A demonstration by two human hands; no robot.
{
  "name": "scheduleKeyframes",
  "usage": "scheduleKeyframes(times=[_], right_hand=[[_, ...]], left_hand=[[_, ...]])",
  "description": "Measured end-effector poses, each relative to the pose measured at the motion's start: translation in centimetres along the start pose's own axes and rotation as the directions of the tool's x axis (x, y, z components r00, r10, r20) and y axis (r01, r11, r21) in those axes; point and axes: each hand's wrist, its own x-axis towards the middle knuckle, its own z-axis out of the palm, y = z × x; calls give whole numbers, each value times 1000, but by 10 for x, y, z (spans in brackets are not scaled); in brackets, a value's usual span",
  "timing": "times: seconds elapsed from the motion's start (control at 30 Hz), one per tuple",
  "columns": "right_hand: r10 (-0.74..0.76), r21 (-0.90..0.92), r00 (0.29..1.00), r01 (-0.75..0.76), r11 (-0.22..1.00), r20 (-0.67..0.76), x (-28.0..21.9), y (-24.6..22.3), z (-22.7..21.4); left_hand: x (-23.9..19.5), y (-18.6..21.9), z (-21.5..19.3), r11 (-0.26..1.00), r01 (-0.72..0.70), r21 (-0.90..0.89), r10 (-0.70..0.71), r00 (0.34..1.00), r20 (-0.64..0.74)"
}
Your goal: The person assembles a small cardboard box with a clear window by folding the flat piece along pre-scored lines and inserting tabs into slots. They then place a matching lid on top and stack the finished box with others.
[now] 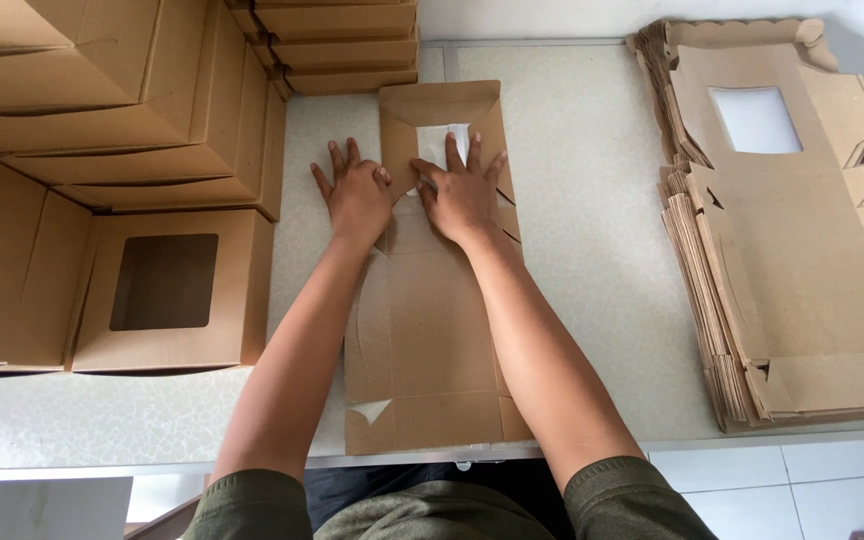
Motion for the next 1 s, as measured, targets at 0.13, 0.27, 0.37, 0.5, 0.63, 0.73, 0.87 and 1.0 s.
scheduleKeyframes(times=[0.13,0.27,0.37,0.5,0.63,0.73,0.87,1.0], right_hand=[[-9,1,1000,9,1000,4,-2,-1,-3],[-4,6,1000,4,1000,10,-1,-1,-4],[4,9,1000,-5,1000,15,-1,-1,-3],[22,25,999,-22,999,33,0,-3,-7],[28,38,999,-30,999,38,0,-5,-12],[41,27,998,-43,999,53,2,-5,-13],[42,19,998,-43,999,47,0,-6,-12],[46,-5,999,-46,999,27,-1,-7,-12]], left_hand=[[22,-2,13,998,-9,63,12,999,-46],[43,2,23,989,47,139,-37,997,-72],[58,5,27,981,95,168,-80,992,-93],[85,3,40,987,154,50,-148,984,-97],[90,12,39,967,242,81,-235,968,-85],[97,15,45,937,307,166,-300,952,-67],[110,12,56,903,408,134,-404,913,-54],[113,16,48,894,447,-39,-448,894,-11]])
